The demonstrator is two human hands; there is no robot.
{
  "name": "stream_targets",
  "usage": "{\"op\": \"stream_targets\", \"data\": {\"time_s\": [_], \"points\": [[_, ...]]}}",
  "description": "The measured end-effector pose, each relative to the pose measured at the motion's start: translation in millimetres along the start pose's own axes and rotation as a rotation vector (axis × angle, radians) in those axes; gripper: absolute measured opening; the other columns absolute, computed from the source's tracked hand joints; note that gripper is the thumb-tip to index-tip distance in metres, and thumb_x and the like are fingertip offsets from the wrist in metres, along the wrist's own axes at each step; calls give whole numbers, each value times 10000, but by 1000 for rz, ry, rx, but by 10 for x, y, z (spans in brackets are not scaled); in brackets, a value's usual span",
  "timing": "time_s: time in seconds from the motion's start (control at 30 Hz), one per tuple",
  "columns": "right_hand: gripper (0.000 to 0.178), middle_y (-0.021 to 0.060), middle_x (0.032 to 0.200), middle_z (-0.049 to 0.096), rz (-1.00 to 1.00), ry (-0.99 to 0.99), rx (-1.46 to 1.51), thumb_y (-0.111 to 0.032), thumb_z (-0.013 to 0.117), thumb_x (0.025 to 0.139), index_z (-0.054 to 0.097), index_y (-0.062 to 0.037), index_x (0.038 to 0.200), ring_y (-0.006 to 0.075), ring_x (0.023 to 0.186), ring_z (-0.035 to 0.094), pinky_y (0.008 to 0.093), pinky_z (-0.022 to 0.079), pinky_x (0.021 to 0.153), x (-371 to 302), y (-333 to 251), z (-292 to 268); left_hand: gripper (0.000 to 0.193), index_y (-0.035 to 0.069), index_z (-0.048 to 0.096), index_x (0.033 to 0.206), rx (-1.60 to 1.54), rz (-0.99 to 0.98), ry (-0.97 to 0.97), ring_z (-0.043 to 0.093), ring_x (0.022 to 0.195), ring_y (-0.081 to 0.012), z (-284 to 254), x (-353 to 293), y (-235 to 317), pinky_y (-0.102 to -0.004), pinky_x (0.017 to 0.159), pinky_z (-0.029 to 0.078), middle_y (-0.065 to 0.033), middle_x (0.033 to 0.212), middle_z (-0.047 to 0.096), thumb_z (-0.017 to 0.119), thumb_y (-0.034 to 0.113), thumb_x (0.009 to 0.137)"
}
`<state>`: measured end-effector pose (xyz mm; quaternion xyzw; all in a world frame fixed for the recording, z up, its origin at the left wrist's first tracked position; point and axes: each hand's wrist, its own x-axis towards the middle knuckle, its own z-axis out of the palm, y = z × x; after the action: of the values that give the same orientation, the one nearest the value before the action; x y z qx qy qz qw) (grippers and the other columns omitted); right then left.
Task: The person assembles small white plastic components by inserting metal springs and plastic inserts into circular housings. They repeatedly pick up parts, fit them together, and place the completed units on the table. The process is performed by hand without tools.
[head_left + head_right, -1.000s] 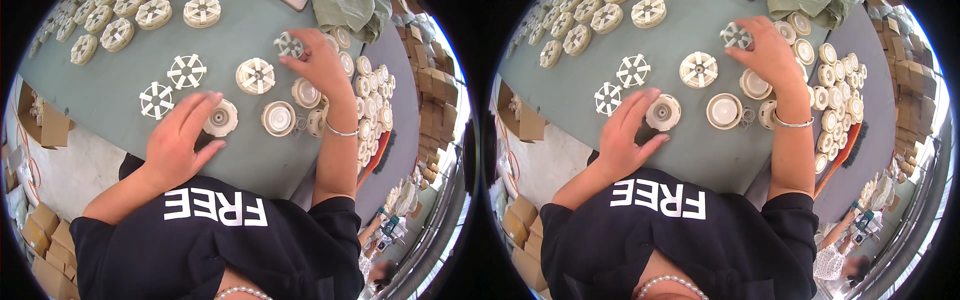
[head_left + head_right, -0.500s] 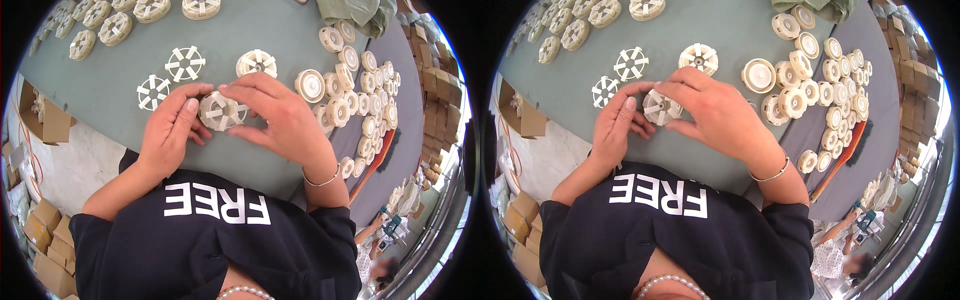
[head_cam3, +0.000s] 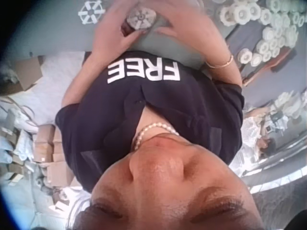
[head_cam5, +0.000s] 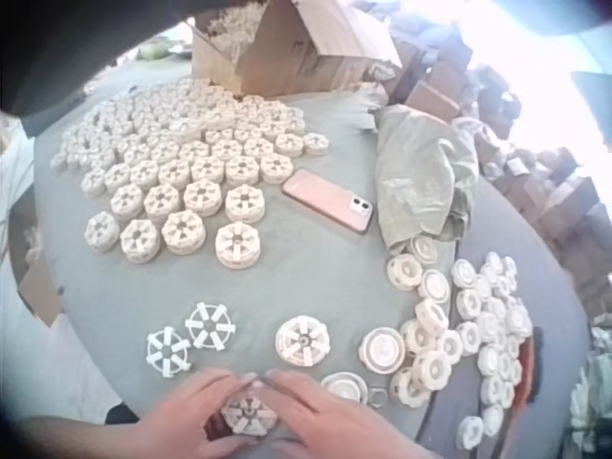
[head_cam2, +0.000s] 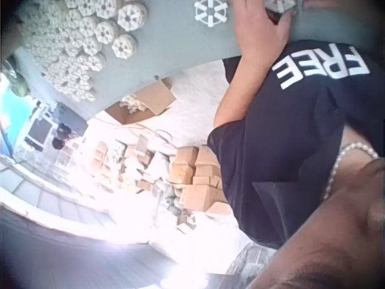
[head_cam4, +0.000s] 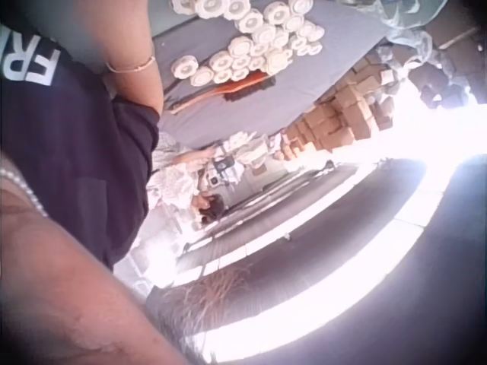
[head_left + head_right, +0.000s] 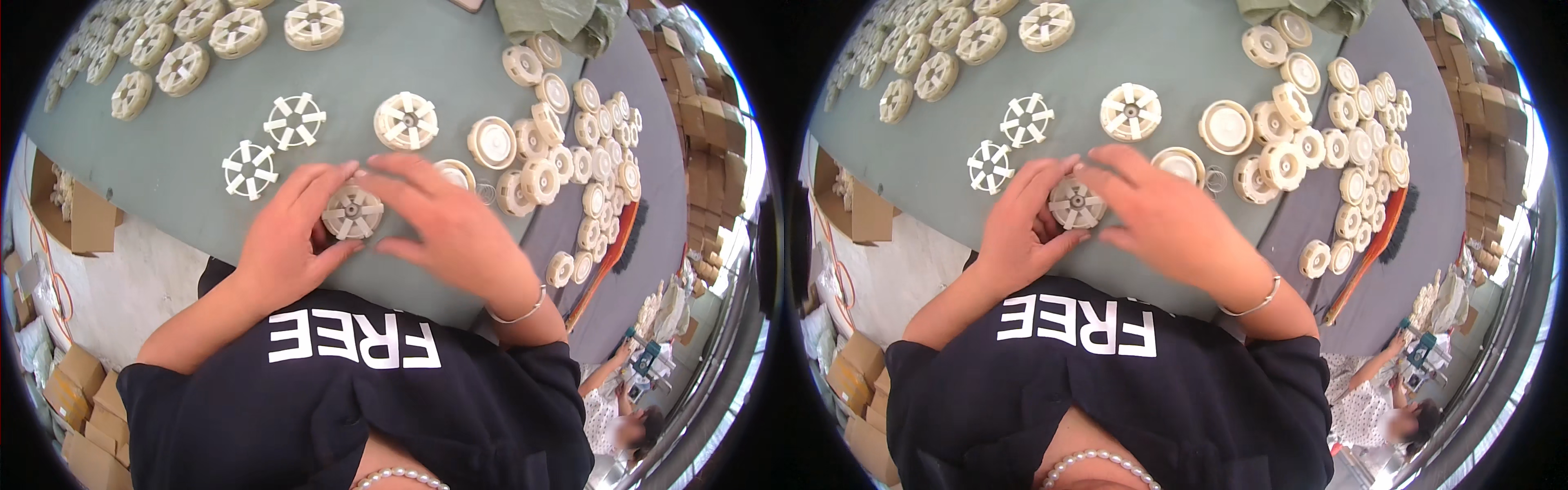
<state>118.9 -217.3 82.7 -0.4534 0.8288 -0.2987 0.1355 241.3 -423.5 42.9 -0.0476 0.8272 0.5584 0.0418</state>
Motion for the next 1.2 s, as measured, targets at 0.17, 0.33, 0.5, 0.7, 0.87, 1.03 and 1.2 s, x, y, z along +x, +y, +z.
{"op": "stream_targets", "data": {"time_s": [0.17,0.33,0.5,0.7,0.87,1.03,1.2], "points": [[437,93,1202,724,347,167,-184,-125,875,798,755,-93,1217,299,1064,713,397,592,884,-219,419,-737,710,71,602,1511,41,-49,391,590,654,-59,-310,111,-123,-216,632,511,-18,942,724,867,62,852],[444,56,1125,735,44,136,-226,-152,904,734,764,-99,1153,279,1058,679,421,563,913,-303,464,-550,647,66,644,1456,450,254,619,530,656,-59,-745,355,-58,-212,589,448,-24,1000,720,889,117,859],[425,63,1020,723,-80,17,-114,-218,896,744,746,-101,1124,278,975,673,416,550,886,-155,295,-266,644,105,673,1427,239,320,73,635,787,-145,-120,212,257,-274,653,523,-108,1418,658,868,78,814],[287,66,965,734,12,120,-94,-283,885,846,768,-98,1031,260,815,675,386,558,781,-363,340,-461,565,90,683,1423,0,42,-109,636,774,-159,135,179,76,-288,649,522,-71,1112,734,828,99,876],[362,52,1008,746,334,151,-31,-50,890,800,784,-30,1145,122,784,672,260,547,675,-555,497,-516,505,52,696,1384,123,9,34,581,682,-109,31,221,194,-233,616,480,-97,1272,666,825,118,900],[386,71,1037,738,166,326,178,-25,857,841,770,-56,1216,163,796,721,273,602,715,-442,460,-387,638,50,625,1465,-95,72,-49,606,795,-77,78,240,295,-233,662,537,-113,1372,619,854,104,872],[373,110,1092,746,171,328,723,41,819,858,765,-18,1222,167,844,729,299,623,746,-404,192,-171,573,49,542,1541,-884,-129,-200,682,922,-100,362,320,493,-270,760,612,-104,1323,653,737,100,1004]]}}
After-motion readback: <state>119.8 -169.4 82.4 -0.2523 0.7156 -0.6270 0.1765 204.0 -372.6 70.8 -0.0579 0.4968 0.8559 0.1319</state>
